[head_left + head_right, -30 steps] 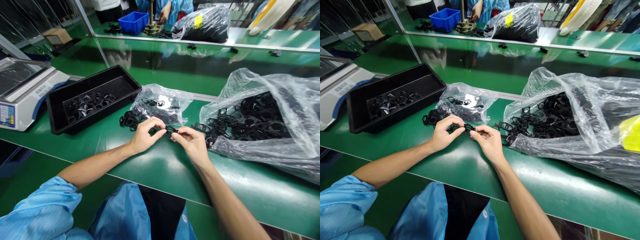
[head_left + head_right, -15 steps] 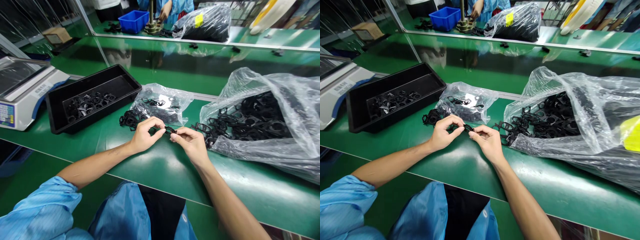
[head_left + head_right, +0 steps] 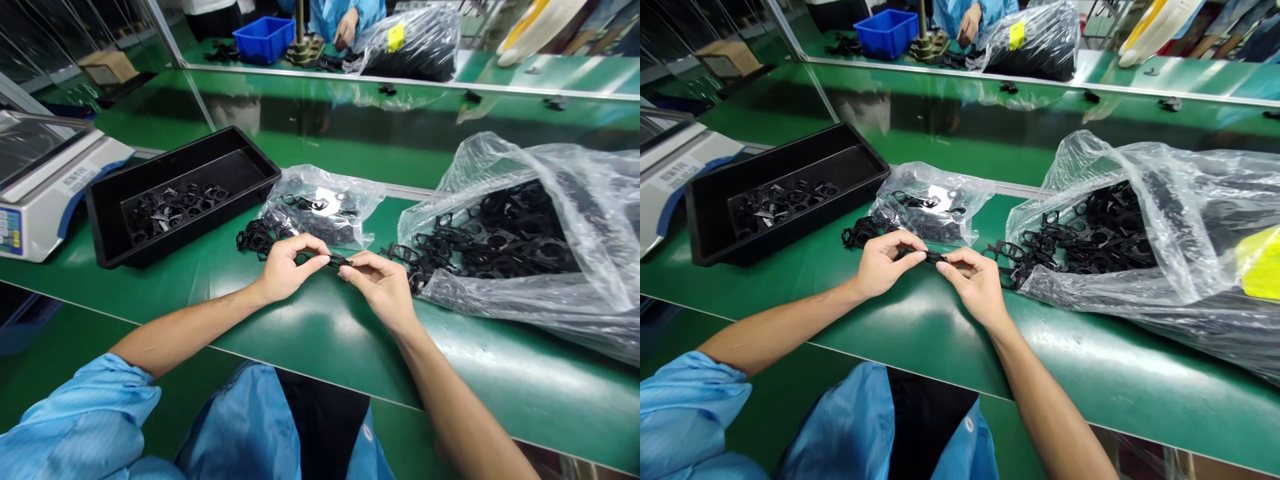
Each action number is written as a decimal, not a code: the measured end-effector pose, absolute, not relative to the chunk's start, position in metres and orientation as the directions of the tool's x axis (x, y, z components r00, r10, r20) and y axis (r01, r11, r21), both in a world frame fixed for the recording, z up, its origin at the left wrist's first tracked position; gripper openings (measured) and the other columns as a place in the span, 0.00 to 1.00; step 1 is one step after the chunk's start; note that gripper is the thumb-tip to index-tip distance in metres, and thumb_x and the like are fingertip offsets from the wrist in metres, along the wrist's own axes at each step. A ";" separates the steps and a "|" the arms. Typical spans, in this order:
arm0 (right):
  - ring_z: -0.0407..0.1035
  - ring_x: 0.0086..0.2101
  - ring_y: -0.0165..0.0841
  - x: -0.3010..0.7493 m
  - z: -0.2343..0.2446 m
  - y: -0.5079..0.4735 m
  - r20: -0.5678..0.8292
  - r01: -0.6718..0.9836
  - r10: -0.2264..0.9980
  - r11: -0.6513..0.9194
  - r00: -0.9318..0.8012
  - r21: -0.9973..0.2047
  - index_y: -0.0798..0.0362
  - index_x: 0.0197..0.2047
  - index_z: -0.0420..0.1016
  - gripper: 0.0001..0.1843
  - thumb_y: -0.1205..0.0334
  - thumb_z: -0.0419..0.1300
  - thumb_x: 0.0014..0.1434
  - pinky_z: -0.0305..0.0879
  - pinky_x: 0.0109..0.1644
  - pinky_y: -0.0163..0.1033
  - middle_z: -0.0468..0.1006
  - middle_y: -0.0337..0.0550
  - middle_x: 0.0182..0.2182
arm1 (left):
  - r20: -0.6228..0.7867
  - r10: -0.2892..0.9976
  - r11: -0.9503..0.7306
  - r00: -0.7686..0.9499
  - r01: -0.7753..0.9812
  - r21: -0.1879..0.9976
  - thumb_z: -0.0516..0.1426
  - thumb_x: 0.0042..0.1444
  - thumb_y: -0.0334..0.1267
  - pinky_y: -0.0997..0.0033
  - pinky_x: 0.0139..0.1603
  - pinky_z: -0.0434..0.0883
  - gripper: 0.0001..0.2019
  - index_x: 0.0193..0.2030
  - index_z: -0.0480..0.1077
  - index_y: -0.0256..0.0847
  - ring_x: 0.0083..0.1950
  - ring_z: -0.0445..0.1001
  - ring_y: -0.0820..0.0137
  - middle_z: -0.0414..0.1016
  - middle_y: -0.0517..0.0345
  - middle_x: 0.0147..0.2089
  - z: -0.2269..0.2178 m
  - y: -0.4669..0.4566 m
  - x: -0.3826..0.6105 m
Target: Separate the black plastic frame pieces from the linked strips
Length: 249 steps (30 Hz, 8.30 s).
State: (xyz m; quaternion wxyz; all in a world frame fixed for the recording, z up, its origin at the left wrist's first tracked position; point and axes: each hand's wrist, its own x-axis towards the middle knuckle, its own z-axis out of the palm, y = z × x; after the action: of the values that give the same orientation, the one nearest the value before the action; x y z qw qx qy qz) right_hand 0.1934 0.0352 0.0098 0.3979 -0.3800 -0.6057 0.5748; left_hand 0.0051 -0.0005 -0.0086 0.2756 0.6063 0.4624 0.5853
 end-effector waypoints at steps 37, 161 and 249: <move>0.77 0.36 0.36 0.196 0.013 0.033 0.331 0.082 0.858 0.392 -0.393 -0.916 0.48 0.33 0.84 0.05 0.60 0.68 0.61 0.73 0.45 0.43 0.85 0.43 0.35 | 0.579 0.813 -0.516 -0.068 0.376 0.769 0.63 0.62 0.36 0.72 0.40 0.73 0.05 0.36 0.75 0.39 0.35 0.76 0.72 0.79 0.57 0.34 -0.001 -0.007 0.006; 0.76 0.32 0.33 0.196 0.011 0.026 0.459 0.259 0.793 0.579 -0.402 -0.773 0.48 0.42 0.87 0.08 0.65 0.66 0.62 0.75 0.38 0.40 0.83 0.42 0.33 | 0.151 0.985 -0.152 0.089 0.008 0.988 0.66 0.57 0.49 0.73 0.36 0.78 0.16 0.34 0.81 0.35 0.32 0.80 0.70 0.83 0.53 0.31 -0.001 -0.003 0.004; 0.74 0.28 0.31 0.195 0.005 0.028 -0.052 -0.006 0.935 -0.058 -0.351 -0.998 0.53 0.31 0.80 0.16 0.50 0.74 0.47 0.75 0.38 0.38 0.80 0.39 0.27 | -0.215 0.975 0.224 0.064 -0.303 0.926 0.75 0.40 0.45 0.71 0.39 0.79 0.18 0.32 0.82 0.34 0.33 0.80 0.69 0.83 0.52 0.31 -0.005 -0.001 0.009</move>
State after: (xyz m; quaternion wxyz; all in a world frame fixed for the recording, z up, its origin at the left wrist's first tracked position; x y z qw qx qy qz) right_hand 0.1950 0.0284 0.0048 0.3929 -0.4127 -0.5628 0.5988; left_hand 0.0088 -0.0013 -0.0050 0.6320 0.3638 0.4612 0.5055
